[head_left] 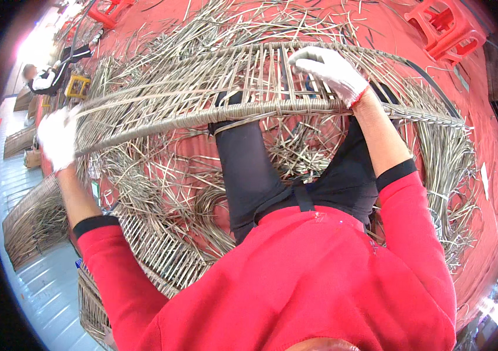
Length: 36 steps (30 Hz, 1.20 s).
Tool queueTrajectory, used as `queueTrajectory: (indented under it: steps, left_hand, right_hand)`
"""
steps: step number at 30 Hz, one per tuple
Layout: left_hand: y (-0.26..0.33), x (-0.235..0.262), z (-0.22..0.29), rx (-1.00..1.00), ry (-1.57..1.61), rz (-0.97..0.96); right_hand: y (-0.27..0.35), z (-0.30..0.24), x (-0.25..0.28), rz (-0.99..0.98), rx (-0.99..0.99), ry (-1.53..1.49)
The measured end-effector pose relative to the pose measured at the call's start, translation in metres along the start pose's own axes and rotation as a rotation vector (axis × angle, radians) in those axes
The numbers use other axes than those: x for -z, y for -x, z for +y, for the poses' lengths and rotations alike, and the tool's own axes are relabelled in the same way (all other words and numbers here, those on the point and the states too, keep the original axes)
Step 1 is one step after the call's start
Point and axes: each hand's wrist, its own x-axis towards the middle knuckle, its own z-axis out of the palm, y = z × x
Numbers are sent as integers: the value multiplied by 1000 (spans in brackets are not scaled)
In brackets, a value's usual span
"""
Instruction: The person sits on the floor and weaves thin plant fibers around a metal basket frame. They repeatedly thread the fibers through the frame, pull them tight, and adjust the weave pattern with gloved hands.
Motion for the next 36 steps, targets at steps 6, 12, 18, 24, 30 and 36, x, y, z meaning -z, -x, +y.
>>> queueTrajectory:
  steps: [6,12,18,24,30,36]
  left_hand:
    - [235,30,-213,791,-201,-453]
    - [250,10,-103,561,260,-556]
    - [42,88,265,236,1326,-99]
    - [-59,118,394,138,808,106]
    - [-105,75,406,101,2128,-200]
    - [-126,88,424,191,3039,-233]
  right_hand:
    - [4,-13,-23,-217,333,680]
    - [14,-26,-24,-280,446,684]
    - [19,-26,-44,-137,165,350]
    - [16,-14,-38,-111,141,-61]
    - [23,-17,-36,49,195,-203]
    - [83,-10,18,544,282,679]
